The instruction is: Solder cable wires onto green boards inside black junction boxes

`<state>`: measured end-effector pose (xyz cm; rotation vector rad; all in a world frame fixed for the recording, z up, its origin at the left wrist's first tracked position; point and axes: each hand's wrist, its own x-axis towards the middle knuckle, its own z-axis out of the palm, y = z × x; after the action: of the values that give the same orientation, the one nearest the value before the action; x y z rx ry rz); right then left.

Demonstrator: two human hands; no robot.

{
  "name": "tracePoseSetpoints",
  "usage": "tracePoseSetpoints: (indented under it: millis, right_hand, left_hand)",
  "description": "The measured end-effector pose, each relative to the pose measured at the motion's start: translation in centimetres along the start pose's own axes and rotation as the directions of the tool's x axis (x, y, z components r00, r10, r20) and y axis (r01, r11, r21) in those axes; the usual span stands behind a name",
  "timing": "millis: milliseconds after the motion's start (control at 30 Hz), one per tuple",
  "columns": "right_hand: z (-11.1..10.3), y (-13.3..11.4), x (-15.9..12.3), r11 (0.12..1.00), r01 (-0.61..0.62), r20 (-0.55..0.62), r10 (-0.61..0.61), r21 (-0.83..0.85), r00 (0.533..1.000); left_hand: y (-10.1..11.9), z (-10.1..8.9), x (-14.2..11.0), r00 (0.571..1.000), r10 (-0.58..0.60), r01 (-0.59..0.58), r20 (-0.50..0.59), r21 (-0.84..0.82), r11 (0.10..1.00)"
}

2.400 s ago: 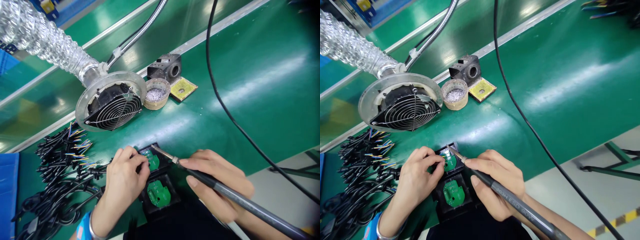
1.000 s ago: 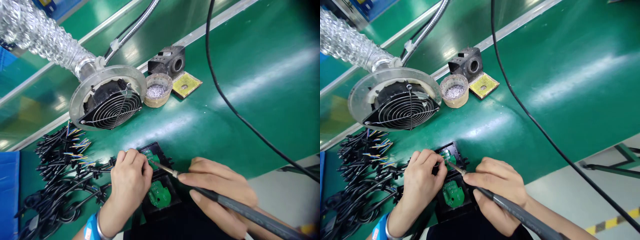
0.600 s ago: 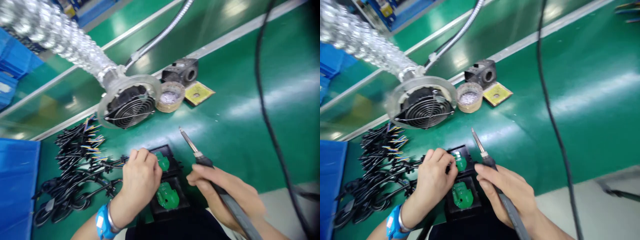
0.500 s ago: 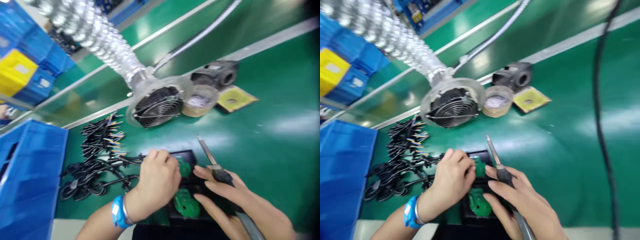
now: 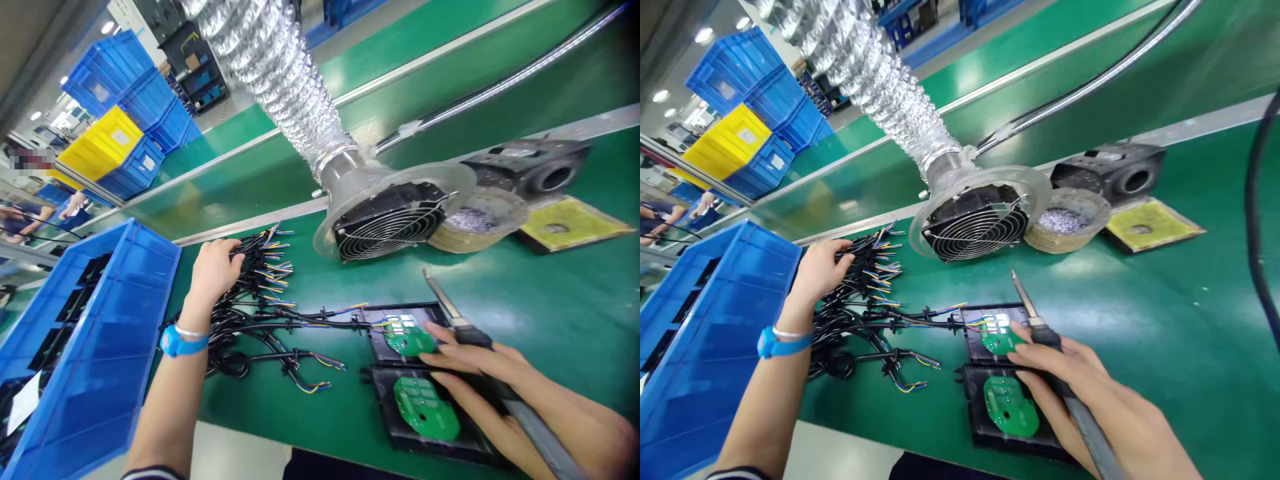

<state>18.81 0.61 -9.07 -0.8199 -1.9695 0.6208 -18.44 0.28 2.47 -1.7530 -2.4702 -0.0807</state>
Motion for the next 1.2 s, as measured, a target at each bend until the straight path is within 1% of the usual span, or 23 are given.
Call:
tracePoseSetpoints:
  millis: [67, 100, 167, 233, 300, 333, 367, 400, 433, 467, 500, 533, 600, 667, 700, 767, 833, 900, 967, 1033, 1067, 1133, 1200]
  right_hand:
    - [-0.2, 0.1, 0.4, 0.997, 0.059, 0.033, -0.057, -0.056, 0.998]
    - [-0.4, 0.1, 0.6, 0.993, 0.089, 0.052, -0.085, -0.076, 0.995]
    - [-0.7, 0.2, 1.0, 0.988, 0.127, 0.073, -0.121, -0.088, 0.990]
    - [-1.2, 0.0, 1.2, 0.991, 0.120, 0.047, -0.117, -0.065, 0.992]
    - [-1.6, -0.4, 1.4, 0.998, 0.064, -0.040, -0.063, 0.005, 0.997]
    - [-1.7, -0.7, 1.4, 0.997, 0.021, -0.084, -0.015, 0.076, 0.996]
    - [-1.9, -1.2, 1.4, 0.984, -0.028, -0.115, 0.049, 0.173, 0.992]
    - [-1.9, -1.8, 1.4, 0.954, -0.071, -0.125, 0.112, 0.293, 0.986]
    - [-2.0, -2.4, 1.5, 0.902, -0.108, -0.111, 0.168, 0.417, 0.980]
    - [-1.9, -3.1, 1.4, 0.840, -0.136, -0.088, 0.213, 0.525, 0.973]
    - [-1.9, -3.7, 1.4, 0.780, -0.159, -0.073, 0.253, 0.606, 0.965]
    - [-1.7, -4.2, 1.4, 0.733, -0.180, -0.065, 0.292, 0.656, 0.954]
    - [-1.4, -4.9, 1.2, 0.699, -0.214, -0.071, 0.355, 0.682, 0.932]
    - [-1.1, -5.1, 0.9, 0.721, -0.233, -0.084, 0.375, 0.652, 0.923]
    - [-0.9, -5.1, 0.7, 0.740, -0.231, -0.084, 0.362, 0.632, 0.928]
    - [-0.6, -5.0, 0.4, 0.774, -0.207, -0.086, 0.319, 0.599, 0.944]
    - [-0.5, -4.9, 0.2, 0.794, -0.150, -0.101, 0.257, 0.589, 0.961]
    - [-0.5, -4.8, 0.0, 0.812, -0.098, -0.133, 0.211, 0.575, 0.968]
    - [-0.8, -4.7, -0.2, 0.833, -0.102, -0.165, 0.226, 0.544, 0.960]
    - [-1.0, -4.6, -0.2, 0.834, -0.152, -0.177, 0.285, 0.531, 0.942]
    - [-1.2, -4.5, -0.2, 0.825, -0.170, -0.179, 0.310, 0.539, 0.934]
    - [-1.3, -4.5, -0.2, 0.803, -0.181, -0.177, 0.334, 0.568, 0.926]
    - [-1.3, -4.5, -0.2, 0.791, -0.173, -0.175, 0.333, 0.587, 0.927]
  left_hand:
    - [-1.1, 0.3, 1.4, 0.999, 0.000, -0.001, 0.040, 0.012, 1.000]
    - [-1.4, 0.1, 1.5, 0.999, -0.002, 0.001, 0.040, 0.017, 1.000]
    - [-1.3, -1.2, 0.5, 1.000, -0.016, 0.017, -0.017, 0.030, 0.999]
    - [-0.8, -3.0, -1.7, 0.992, -0.045, 0.049, -0.122, 0.031, 0.998]
    - [0.1, -4.5, -4.6, 0.973, -0.053, 0.051, -0.226, -0.016, 0.999]
    - [0.8, -4.8, -6.2, 0.962, -0.011, -0.019, -0.273, -0.106, 0.994]
    - [1.8, -4.9, -7.7, 0.955, 0.090, -0.144, -0.284, -0.177, 0.974]
    - [3.0, -4.6, -9.1, 0.951, 0.222, -0.274, -0.215, -0.259, 0.926]
    - [4.4, -4.1, -10.4, 0.926, 0.356, -0.378, -0.127, -0.346, 0.859]
    - [5.7, -3.5, -11.5, 0.894, 0.443, -0.425, -0.060, -0.424, 0.800]
    - [7.0, -2.8, -12.3, 0.866, 0.500, -0.441, -0.007, -0.482, 0.757]
    - [8.0, -2.2, -12.9, 0.847, 0.530, -0.441, 0.033, -0.512, 0.737]
    - [9.4, -1.4, -13.4, 0.834, 0.544, -0.425, 0.099, -0.514, 0.745]
    - [10.2, -1.4, -13.3, 0.834, 0.537, -0.424, 0.122, -0.480, 0.768]
    - [10.7, -1.6, -13.1, 0.837, 0.536, -0.430, 0.111, -0.472, 0.769]
    - [11.9, -1.8, -12.6, 0.837, 0.542, -0.431, 0.074, -0.521, 0.737]
    - [13.6, -1.6, -12.1, 0.829, 0.552, -0.369, 0.091, -0.652, 0.662]
    - [15.1, -1.0, -11.6, 0.813, 0.549, -0.204, 0.192, -0.790, 0.578]
    - [16.1, -0.1, -11.3, 0.797, 0.521, 0.004, 0.306, -0.865, 0.502]
    - [16.7, 0.5, -11.4, 0.778, 0.486, 0.172, 0.397, -0.879, 0.444]
    - [16.8, 0.7, -11.4, 0.768, 0.472, 0.231, 0.433, -0.874, 0.427]
    - [17.0, 0.9, -11.6, 0.749, 0.455, 0.304, 0.483, -0.859, 0.412]
    - [17.3, 0.9, -11.7, 0.730, 0.457, 0.341, 0.507, -0.851, 0.399]
